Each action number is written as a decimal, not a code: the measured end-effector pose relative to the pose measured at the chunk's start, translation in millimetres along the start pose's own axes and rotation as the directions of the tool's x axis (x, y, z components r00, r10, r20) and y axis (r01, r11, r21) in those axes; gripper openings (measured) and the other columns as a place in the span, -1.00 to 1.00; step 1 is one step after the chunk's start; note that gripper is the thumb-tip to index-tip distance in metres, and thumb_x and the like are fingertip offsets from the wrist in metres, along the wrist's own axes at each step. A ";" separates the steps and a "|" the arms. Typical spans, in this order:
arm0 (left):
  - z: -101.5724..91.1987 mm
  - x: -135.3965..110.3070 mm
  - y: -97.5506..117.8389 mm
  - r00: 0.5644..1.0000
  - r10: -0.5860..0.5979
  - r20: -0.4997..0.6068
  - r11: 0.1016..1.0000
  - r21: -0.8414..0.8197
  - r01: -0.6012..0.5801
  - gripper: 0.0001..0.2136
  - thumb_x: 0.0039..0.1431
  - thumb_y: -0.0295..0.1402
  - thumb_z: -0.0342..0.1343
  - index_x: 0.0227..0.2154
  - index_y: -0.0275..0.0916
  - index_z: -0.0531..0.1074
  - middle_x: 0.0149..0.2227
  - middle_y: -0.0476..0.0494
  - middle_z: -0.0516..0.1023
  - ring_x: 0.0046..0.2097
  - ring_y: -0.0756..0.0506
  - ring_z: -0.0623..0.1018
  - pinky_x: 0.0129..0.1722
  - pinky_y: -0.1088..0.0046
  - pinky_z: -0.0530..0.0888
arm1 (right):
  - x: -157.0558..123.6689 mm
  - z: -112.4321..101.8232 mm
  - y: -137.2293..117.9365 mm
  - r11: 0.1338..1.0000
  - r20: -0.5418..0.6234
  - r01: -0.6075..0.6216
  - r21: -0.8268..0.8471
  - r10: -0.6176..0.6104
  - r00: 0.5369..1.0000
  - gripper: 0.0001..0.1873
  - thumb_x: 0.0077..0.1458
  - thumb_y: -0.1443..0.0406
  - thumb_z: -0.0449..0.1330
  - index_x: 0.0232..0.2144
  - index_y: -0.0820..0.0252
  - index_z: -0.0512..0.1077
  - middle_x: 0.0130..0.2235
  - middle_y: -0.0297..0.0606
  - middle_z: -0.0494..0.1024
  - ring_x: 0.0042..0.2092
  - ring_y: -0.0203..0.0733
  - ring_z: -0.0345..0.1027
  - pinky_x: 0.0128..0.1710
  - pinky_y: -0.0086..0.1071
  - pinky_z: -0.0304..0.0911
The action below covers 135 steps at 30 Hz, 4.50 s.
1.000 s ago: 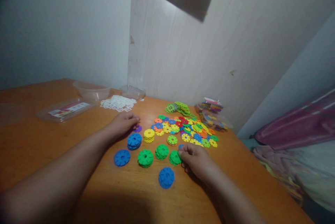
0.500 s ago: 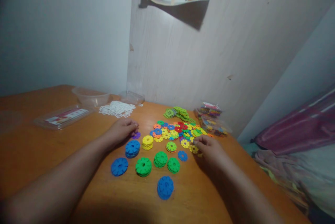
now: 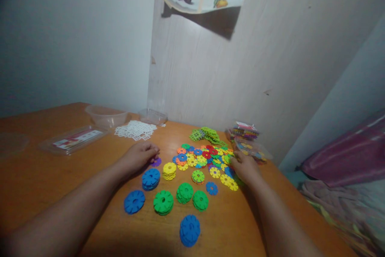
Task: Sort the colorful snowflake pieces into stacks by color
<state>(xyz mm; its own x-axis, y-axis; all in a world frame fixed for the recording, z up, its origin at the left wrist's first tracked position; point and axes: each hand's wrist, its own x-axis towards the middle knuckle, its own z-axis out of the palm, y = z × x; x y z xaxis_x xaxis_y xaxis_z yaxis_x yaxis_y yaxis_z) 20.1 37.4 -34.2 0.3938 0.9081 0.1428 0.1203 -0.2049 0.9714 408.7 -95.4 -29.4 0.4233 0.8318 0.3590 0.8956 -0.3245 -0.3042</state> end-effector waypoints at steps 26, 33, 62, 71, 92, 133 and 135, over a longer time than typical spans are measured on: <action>-1.1 -1.0 1.9 1.000 -0.008 0.002 0.997 0.074 0.008 -0.81 0.04 -0.24 0.11 -0.55 -0.24 0.37 -0.60 -0.04 0.44 -0.54 0.01 0.40 -0.53 0.50 0.29 | -3.8 -11.1 -13.8 0.945 -0.140 0.093 -0.313 -0.143 0.980 -0.60 0.22 0.17 -0.04 -0.24 0.20 0.56 -0.17 -0.01 0.56 -0.09 0.05 0.35 -0.15 -0.23 0.17; -0.5 -3.5 6.8 1.000 -0.028 0.014 0.998 0.055 0.027 -0.81 0.05 -0.24 0.11 -0.54 -0.25 0.38 -0.59 -0.04 0.44 -0.55 0.01 0.39 -0.52 0.49 0.31 | -37.9 -48.4 -62.7 0.891 0.147 -0.060 0.451 -0.008 0.989 -0.56 0.14 -0.06 0.06 -0.47 0.18 0.36 -0.53 -0.31 0.39 -0.49 -0.27 0.20 -0.51 -0.42 0.03; 0.4 -1.0 1.0 1.000 -0.024 0.015 1.000 0.020 0.023 -0.88 0.06 -0.33 0.09 -0.48 -0.28 0.40 -0.54 -0.07 0.48 -0.53 0.03 0.41 -0.50 0.50 0.35 | -79.5 -41.2 -102.7 0.858 0.724 -0.063 0.510 -0.388 0.571 -0.75 0.07 0.18 0.24 -0.23 0.17 0.36 -0.45 -0.42 0.32 -0.50 -0.41 0.13 -0.62 -0.55 0.00; 1.4 -4.0 6.6 1.000 -0.026 0.002 0.999 0.029 0.026 -0.89 0.05 -0.35 0.09 -0.51 -0.27 0.39 -0.56 -0.05 0.47 -0.53 0.03 0.41 -0.51 0.51 0.34 | -82.2 -40.6 -107.8 0.893 0.716 0.007 0.451 -0.366 0.594 -0.85 0.05 0.27 0.21 -0.36 0.16 0.28 -0.47 -0.45 0.29 -0.49 -0.40 0.13 -0.60 -0.54 -0.01; 2.1 -9.7 17.1 1.000 -0.030 0.003 0.996 0.084 0.030 -0.86 0.06 -0.33 0.10 -0.54 -0.26 0.39 -0.59 -0.03 0.45 -0.54 0.02 0.39 -0.51 0.51 0.30 | -89.2 -45.3 -116.4 0.899 0.674 0.093 0.427 -0.385 0.630 -0.83 0.08 0.28 0.17 -0.21 0.12 0.36 -0.38 -0.38 0.32 -0.40 -0.34 0.17 -0.50 -0.50 0.08; 3.3 -4.2 5.8 1.000 -0.025 -0.002 0.999 0.031 0.025 -0.90 0.04 -0.39 0.09 -0.55 -0.24 0.39 -0.60 -0.04 0.43 -0.55 0.02 0.39 -0.52 0.51 0.32 | -88.3 -41.1 -145.3 0.896 0.522 0.236 0.376 -0.415 0.745 -0.80 -0.02 0.24 0.26 -0.31 0.12 0.37 -0.33 -0.30 0.46 -0.34 -0.25 0.25 -0.46 -0.43 0.07; 3.6 -4.9 6.8 0.999 -0.036 -0.006 0.999 0.032 0.036 -0.91 0.04 -0.40 0.09 -0.54 -0.24 0.40 -0.60 -0.04 0.44 -0.55 0.02 0.39 -0.51 0.51 0.31 | -88.2 -41.5 -149.5 0.892 0.536 0.240 0.383 -0.426 0.729 -0.80 -0.02 0.25 0.26 -0.30 0.12 0.38 -0.34 -0.30 0.47 -0.34 -0.25 0.26 -0.45 -0.43 0.09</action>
<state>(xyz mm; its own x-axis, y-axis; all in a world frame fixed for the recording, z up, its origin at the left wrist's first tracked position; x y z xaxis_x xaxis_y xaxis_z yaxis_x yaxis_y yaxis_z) 22.3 30.3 -29.0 0.3838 0.9170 0.1086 0.1639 -0.1834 0.9693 243.2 -139.0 21.1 -0.1461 0.9859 -0.0814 0.8484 0.0825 -0.5230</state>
